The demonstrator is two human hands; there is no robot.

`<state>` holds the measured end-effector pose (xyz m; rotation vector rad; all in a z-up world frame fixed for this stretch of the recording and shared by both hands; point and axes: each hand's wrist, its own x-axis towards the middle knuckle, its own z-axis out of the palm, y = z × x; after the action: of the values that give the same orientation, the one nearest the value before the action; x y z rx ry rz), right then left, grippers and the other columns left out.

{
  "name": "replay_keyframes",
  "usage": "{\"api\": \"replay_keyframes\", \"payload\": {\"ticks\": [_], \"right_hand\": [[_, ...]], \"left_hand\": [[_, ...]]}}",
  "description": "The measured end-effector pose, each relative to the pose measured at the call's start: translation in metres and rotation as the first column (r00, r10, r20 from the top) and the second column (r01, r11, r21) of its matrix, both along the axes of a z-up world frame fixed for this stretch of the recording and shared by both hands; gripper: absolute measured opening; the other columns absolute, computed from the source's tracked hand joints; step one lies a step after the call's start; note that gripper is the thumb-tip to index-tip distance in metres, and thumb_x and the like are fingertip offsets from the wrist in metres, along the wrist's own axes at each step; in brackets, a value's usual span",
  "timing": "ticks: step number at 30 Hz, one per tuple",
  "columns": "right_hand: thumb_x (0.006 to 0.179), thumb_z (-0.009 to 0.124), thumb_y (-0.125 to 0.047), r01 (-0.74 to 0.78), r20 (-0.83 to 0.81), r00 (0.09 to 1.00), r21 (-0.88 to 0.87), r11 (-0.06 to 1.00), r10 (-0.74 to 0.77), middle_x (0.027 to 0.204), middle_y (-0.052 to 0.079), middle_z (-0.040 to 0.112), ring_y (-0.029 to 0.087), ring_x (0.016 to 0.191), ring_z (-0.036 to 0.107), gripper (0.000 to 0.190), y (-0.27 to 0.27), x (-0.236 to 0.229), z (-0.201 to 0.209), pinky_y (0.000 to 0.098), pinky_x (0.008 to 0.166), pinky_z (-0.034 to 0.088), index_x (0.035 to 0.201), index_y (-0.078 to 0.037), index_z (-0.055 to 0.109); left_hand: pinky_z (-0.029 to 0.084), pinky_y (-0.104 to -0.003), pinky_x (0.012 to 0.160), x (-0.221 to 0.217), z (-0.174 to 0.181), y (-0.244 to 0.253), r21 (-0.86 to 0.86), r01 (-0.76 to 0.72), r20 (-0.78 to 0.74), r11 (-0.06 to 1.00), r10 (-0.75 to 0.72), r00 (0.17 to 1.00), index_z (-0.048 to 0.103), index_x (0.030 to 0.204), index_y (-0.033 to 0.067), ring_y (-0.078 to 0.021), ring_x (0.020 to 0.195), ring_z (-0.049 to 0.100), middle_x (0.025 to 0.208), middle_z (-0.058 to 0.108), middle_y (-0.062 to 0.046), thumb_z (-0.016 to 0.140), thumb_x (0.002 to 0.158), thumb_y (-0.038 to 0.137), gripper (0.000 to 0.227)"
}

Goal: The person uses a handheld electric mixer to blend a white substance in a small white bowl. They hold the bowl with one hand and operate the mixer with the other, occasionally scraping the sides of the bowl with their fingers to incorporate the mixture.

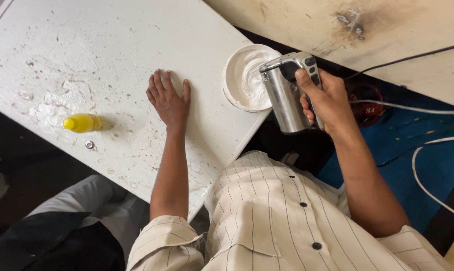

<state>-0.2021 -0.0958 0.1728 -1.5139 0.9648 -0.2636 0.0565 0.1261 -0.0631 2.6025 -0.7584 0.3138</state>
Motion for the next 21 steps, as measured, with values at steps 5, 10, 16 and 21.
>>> {"api": "replay_keyframes", "payload": {"ticks": [5,10,16,21], "right_hand": [[0.097,0.066,-0.048,0.022,0.034,0.999,0.034,0.999,-0.023,0.056,-0.001,0.05,0.005,0.041,0.043,0.041,0.0,-0.003,0.003,0.0217,0.035,0.033,0.089,-0.008,0.062],[0.099,0.065,-0.046,-0.008,0.062,0.998,0.009,1.0,0.007,0.054,-0.001,0.05,0.005,0.038,0.043,0.042,-0.007,-0.004,0.002,0.0229,0.033,0.033,0.088,-0.005,0.061],[0.099,0.065,-0.044,-0.037,0.085,0.996,-0.018,0.999,0.039,0.054,-0.002,0.051,0.004,0.038,0.044,0.04,-0.007,-0.004,-0.003,0.0225,0.033,0.035,0.091,-0.005,0.064],[0.097,0.066,-0.044,-0.021,0.12,0.992,-0.017,1.0,0.023,0.054,-0.002,0.051,0.004,0.038,0.044,0.039,-0.007,-0.003,0.002,0.0224,0.033,0.034,0.093,-0.005,0.063]], "left_hand": [[0.027,-0.055,0.118,-0.003,0.017,-0.005,-0.033,-0.018,-0.045,0.999,0.016,0.999,0.054,0.138,0.0052,-0.0387,0.144,0.036,0.15,0.048,-0.021,0.066,0.1,0.041,0.054],[0.027,-0.056,0.126,0.001,0.065,-0.033,-0.47,0.052,-0.198,0.881,-0.163,0.967,0.035,0.157,-0.0007,-0.0402,0.155,0.026,0.161,0.036,-0.022,0.069,0.109,0.032,0.067],[0.018,-0.062,0.132,0.008,0.109,-0.09,-0.263,0.35,0.196,0.899,-0.305,0.932,0.024,0.162,0.0023,-0.0379,0.16,0.017,0.17,0.028,-0.016,0.076,0.108,0.036,0.083],[0.017,-0.062,0.134,0.002,0.106,-0.098,-0.299,0.327,0.197,0.896,-0.278,0.94,0.013,0.168,0.006,-0.0361,0.165,0.009,0.174,0.02,-0.015,0.074,0.112,0.033,0.087]]}}
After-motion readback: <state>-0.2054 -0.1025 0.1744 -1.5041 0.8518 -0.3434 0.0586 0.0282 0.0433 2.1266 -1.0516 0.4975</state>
